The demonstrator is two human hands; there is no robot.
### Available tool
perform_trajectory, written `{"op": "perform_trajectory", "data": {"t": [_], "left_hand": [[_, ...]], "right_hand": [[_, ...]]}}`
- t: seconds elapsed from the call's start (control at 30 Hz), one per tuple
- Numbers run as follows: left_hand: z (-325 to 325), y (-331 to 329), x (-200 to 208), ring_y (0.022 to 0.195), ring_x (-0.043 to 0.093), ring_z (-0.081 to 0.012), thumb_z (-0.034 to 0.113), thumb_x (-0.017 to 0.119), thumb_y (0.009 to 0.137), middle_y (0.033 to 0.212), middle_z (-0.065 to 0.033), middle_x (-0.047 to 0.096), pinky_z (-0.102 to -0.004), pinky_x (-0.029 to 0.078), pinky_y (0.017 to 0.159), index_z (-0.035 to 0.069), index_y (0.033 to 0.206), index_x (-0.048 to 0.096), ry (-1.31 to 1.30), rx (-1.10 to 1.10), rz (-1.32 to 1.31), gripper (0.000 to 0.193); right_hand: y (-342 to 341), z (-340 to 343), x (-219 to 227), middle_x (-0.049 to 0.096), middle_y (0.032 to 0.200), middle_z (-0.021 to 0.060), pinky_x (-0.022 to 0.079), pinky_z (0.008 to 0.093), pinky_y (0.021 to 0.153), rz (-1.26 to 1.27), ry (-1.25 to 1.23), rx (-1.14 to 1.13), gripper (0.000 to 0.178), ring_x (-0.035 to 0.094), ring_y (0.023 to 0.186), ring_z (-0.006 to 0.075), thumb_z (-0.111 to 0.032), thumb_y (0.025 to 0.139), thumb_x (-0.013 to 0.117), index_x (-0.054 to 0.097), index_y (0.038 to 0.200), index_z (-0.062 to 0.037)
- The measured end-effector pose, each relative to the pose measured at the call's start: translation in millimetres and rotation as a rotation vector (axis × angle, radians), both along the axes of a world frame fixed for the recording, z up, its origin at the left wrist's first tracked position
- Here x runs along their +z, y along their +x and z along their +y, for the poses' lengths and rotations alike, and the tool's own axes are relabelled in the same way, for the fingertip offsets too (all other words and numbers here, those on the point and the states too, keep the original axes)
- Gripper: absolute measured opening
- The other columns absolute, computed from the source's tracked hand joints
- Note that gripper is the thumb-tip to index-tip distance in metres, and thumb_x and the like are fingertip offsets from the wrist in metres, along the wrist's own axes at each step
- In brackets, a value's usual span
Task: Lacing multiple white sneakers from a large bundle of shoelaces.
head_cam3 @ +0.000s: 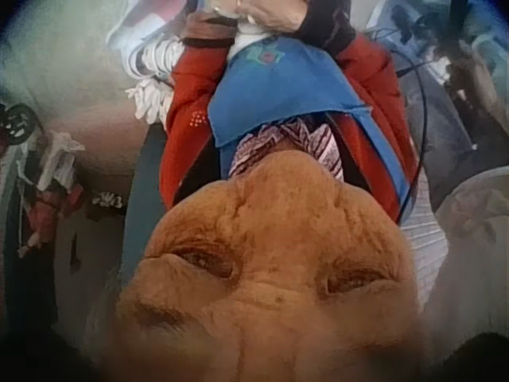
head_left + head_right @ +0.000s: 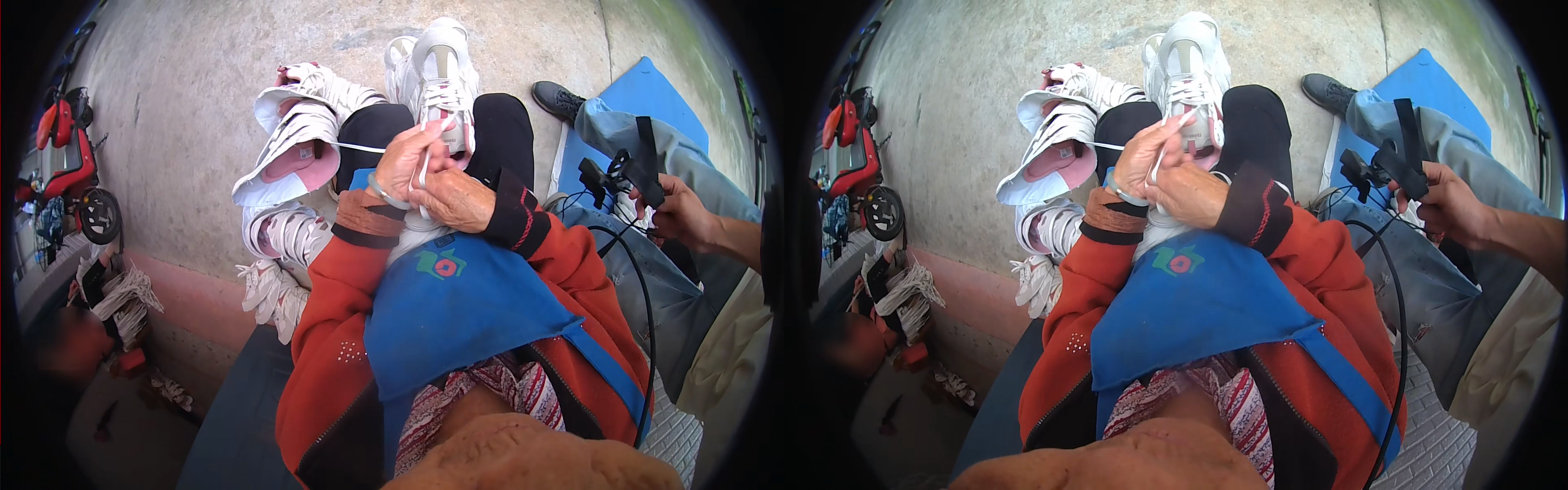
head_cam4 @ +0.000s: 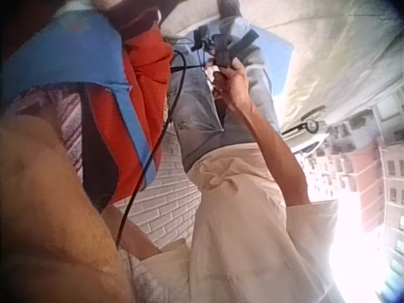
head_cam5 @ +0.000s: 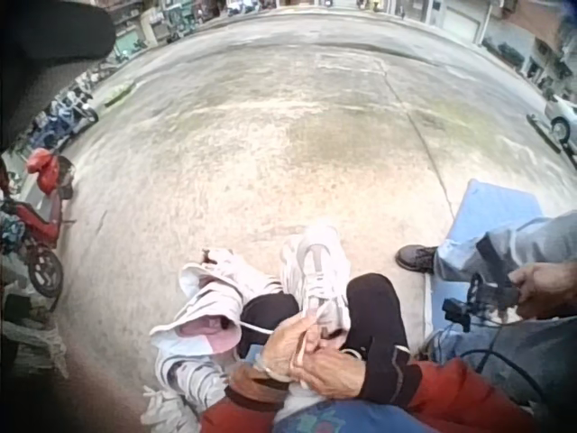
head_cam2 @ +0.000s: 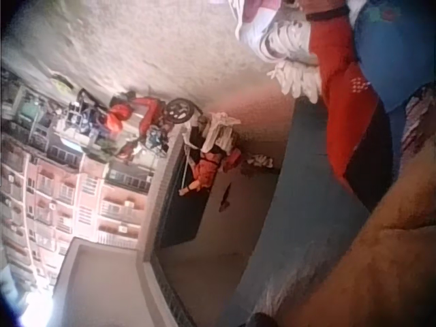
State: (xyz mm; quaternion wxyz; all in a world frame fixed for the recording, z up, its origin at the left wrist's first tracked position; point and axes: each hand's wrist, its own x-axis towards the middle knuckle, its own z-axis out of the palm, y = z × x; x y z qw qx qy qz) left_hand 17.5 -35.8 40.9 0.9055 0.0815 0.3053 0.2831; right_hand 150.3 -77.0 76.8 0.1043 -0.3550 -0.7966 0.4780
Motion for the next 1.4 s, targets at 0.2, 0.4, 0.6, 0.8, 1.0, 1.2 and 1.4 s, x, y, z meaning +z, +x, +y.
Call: {"op": "perform_trajectory", "data": {"t": [0.2,0.4,0.6,0.8,1.0,1.2,1.4], "left_hand": [[-25,-12,15,0.052,0.043,-0.0063,0.026,0.050,0.091,0.061,0.0007,0.045,-0.0223,0.043,0.052,-0.003,0.097,0.055,0.449,-0.077,0.405,0.030],[-35,-15,12,0.048,0.040,-0.0052,0.020,0.053,0.090,0.060,0.0005,0.046,-0.0211,0.039,0.046,0.000,0.111,0.048,0.643,0.037,0.623,0.030],[-40,-17,14,0.073,0.058,-0.0131,0.020,0.053,0.089,0.079,-0.0086,0.063,-0.0296,0.047,0.067,0.000,0.104,0.059,1.007,-0.392,1.024,0.026],[-49,-13,29,0.069,0.054,-0.0123,0.019,0.051,0.092,0.076,-0.0046,0.059,-0.0258,0.044,0.063,-0.002,0.122,0.043,0.997,-0.077,0.973,0.038],[-46,-13,12,0.059,0.053,-0.0137,0.025,0.050,0.092,0.064,-0.0006,0.056,-0.0269,0.043,0.055,-0.002,0.091,0.061,1.194,-0.364,1.192,0.029],[-55,-22,13,0.052,0.042,-0.0044,0.024,0.048,0.093,0.060,0.0017,0.049,-0.0196,0.033,0.049,0.001,0.087,0.059,0.728,-0.236,0.693,0.026],[-60,7,30,0.056,0.045,-0.0038,0.032,0.049,0.091,0.064,0.0020,0.052,-0.0173,0.033,0.048,0.005,0.087,0.058,0.640,-0.367,0.341,0.030]], "right_hand": [[28,-10,6,0.059,0.075,0.0175,0.046,0.0410,0.066,0.066,-0.142,0.080,0.025,0.058,0.072,0.0327,-0.020,0.087,0.045,0.058,0.077,-0.0015],[72,2,-10,0.060,0.086,0.0047,0.046,0.0243,0.074,0.293,-0.353,-0.588,0.026,0.057,0.079,0.0128,-0.018,0.093,0.045,0.056,0.103,0.0023],[57,3,-50,0.056,0.070,0.0012,0.050,0.0220,0.053,0.747,-0.932,-0.937,0.022,0.058,0.059,0.0104,-0.020,0.092,0.049,0.057,0.098,-0.0009],[49,3,-50,0.054,0.066,-0.0008,0.045,0.0191,0.042,0.716,-0.947,-0.937,0.019,0.054,0.050,0.0076,-0.018,0.092,0.048,0.056,0.090,-0.0011],[57,5,-52,0.052,0.063,-0.0005,0.043,0.0187,0.040,0.973,-1.023,-1.051,0.017,0.051,0.047,0.0073,-0.015,0.092,0.047,0.056,0.090,-0.0003],[53,5,-54,0.052,0.058,-0.0025,0.039,0.0172,0.039,0.816,-1.074,-0.824,0.023,0.049,0.043,0.0061,-0.021,0.092,0.049,0.057,0.083,-0.0012],[53,4,-43,0.062,0.074,0.0058,0.049,0.0210,0.052,0.737,-1.146,-0.698,0.029,0.060,0.059,0.0106,-0.023,0.092,0.048,0.060,0.097,0.0021]]}}
